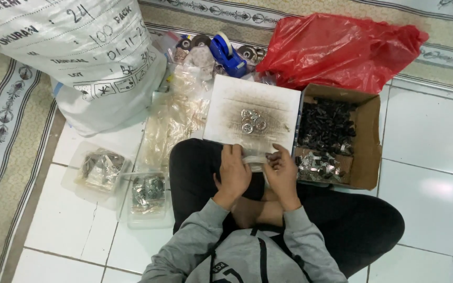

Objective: The person sits on the floor and sorts small metal hardware pieces from a cardboard box onto a white board. They pick up individual items, place them on the board, and then transfer them into small plastic bags. The person also uses a tape dispenser to seal the bags.

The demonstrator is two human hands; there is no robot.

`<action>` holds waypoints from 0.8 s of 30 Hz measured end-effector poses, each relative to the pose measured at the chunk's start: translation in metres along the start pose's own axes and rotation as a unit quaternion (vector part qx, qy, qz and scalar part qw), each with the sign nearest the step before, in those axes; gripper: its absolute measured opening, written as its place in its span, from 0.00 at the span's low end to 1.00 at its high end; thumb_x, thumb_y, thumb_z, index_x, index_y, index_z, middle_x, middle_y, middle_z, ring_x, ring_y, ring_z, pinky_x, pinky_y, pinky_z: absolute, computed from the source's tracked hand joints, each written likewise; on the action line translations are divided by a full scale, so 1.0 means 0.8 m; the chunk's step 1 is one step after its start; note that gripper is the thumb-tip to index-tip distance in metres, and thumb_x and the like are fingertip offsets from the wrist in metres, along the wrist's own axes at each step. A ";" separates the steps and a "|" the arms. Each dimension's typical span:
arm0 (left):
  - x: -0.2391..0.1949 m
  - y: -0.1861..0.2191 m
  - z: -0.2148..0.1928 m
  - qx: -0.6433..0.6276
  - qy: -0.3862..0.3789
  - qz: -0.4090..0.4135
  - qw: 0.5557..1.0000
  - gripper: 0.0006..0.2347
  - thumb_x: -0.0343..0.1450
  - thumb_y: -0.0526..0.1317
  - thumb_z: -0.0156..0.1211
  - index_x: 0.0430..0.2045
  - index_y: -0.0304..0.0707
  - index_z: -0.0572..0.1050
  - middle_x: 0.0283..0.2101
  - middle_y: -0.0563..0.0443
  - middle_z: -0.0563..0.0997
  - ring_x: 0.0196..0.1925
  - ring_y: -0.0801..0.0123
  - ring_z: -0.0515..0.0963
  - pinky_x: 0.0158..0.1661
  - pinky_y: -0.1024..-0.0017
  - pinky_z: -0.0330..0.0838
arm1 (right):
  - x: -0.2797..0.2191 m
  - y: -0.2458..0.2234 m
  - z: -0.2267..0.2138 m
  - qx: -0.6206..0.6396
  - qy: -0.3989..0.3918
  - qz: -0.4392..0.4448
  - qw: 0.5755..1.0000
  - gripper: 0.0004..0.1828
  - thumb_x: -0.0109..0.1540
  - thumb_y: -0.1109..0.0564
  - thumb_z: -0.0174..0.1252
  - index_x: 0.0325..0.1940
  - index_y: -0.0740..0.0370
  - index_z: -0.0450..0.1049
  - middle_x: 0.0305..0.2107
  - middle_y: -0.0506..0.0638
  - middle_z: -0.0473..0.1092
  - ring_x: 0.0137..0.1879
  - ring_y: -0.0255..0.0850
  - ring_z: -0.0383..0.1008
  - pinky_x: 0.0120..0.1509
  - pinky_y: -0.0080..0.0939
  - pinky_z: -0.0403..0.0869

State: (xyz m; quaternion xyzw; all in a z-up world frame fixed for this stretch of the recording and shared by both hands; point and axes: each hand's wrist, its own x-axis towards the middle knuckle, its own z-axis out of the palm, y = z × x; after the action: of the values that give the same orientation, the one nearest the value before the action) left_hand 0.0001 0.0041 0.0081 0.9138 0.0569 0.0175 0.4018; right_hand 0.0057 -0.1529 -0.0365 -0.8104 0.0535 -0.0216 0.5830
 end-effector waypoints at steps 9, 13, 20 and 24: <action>0.006 -0.037 -0.005 -0.064 -0.027 0.106 0.992 0.04 0.67 0.31 0.63 0.31 0.38 0.79 0.35 0.45 0.76 0.35 0.51 0.81 0.35 0.65 0.77 | 0.014 0.009 -0.009 -0.141 -0.083 -0.005 0.987 0.21 0.54 0.67 0.64 0.53 0.66 0.77 0.32 0.57 0.72 0.35 0.46 0.77 0.36 0.43 0.77; 0.012 -0.052 0.011 -0.055 0.015 0.115 0.992 0.03 0.67 0.31 0.63 0.30 0.39 0.80 0.30 0.49 0.75 0.31 0.56 0.80 0.30 0.68 0.76 | 0.034 0.009 -0.005 -0.159 -0.109 -0.004 0.981 0.19 0.56 0.63 0.66 0.51 0.64 0.78 0.32 0.57 0.73 0.36 0.46 0.78 0.36 0.42 0.77; 0.039 -0.052 -0.011 -0.053 0.126 0.081 0.987 0.01 0.70 0.31 0.61 0.31 0.34 0.79 0.27 0.50 0.75 0.27 0.60 0.80 0.26 0.72 0.75 | 0.122 0.017 -0.001 -0.174 -0.131 -0.026 0.976 0.29 0.64 0.54 0.62 0.67 0.68 0.68 0.50 0.67 0.67 0.52 0.60 0.76 0.52 0.56 0.78; 0.054 -0.064 -0.020 -0.052 0.179 0.058 0.981 0.02 0.71 0.33 0.60 0.31 0.35 0.79 0.27 0.50 0.74 0.26 0.62 0.80 0.26 0.74 0.76 | 0.153 0.016 0.030 -0.309 -0.154 -0.088 0.934 0.34 0.60 0.52 0.66 0.69 0.63 0.68 0.54 0.68 0.66 0.59 0.69 0.71 0.59 0.65 0.74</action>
State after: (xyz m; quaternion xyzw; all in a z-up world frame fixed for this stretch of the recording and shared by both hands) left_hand 0.0373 0.0551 -0.0195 0.8754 0.0737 0.2070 0.4305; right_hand 0.1292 -0.1479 -0.0600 -0.9455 -0.1047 0.0694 0.3005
